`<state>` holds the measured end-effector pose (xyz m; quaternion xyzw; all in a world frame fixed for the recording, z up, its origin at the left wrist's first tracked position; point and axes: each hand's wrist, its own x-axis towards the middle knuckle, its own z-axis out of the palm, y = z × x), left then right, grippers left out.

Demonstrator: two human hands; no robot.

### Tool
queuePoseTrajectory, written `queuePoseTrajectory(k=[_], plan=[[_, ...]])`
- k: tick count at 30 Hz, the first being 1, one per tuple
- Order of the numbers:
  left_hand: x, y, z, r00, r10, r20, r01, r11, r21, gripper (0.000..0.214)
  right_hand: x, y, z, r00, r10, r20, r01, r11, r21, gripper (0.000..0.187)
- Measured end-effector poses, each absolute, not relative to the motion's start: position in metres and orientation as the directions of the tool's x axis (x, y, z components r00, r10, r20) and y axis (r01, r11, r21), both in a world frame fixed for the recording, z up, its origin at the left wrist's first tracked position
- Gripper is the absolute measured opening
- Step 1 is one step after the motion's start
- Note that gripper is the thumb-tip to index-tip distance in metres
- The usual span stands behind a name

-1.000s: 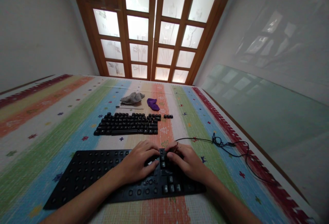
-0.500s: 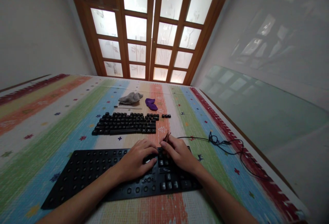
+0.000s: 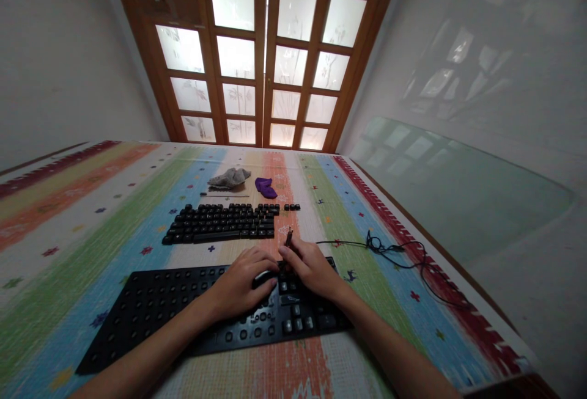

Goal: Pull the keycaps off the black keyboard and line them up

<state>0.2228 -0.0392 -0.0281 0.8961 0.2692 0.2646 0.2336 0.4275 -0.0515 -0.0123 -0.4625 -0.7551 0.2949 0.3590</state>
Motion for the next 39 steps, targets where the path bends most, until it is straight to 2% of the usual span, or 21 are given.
queuePoseTrajectory(k=[9,15,23,33,36,39], plan=[[0.225,-0.038,-0.026,0.706,0.596,0.381,0.328,-0.753,0.571,0.015,0.438,-0.04,-0.016,-0.295,0.944,0.151,0.402,0.266,-0.876,0.043],[0.222,-0.037,-0.025,0.697,0.623,0.355,0.324,-0.715,0.62,0.023,0.443,-0.047,-0.011,-0.27,0.942,0.198,0.351,0.288,-0.891,0.046],[0.223,-0.037,-0.018,0.694,0.638,0.333,0.271,-0.66,0.701,0.03,0.447,-0.056,-0.017,-0.298,0.93,0.214,0.169,0.272,-0.947,0.044],[0.231,-0.03,-0.004,0.665,0.705,0.248,0.218,-0.5,0.838,0.039,0.45,-0.062,-0.011,-0.316,0.918,0.238,0.031,0.26,-0.965,0.044],[0.234,-0.028,0.002,0.683,0.697,0.217,0.217,-0.478,0.851,0.032,0.452,-0.06,-0.014,-0.262,0.931,0.254,0.002,0.264,-0.965,0.042],[0.238,-0.026,0.005,0.664,0.704,0.253,0.26,-0.534,0.804,0.023,0.452,-0.057,-0.015,-0.186,0.942,0.278,-0.007,0.281,-0.96,0.041]])
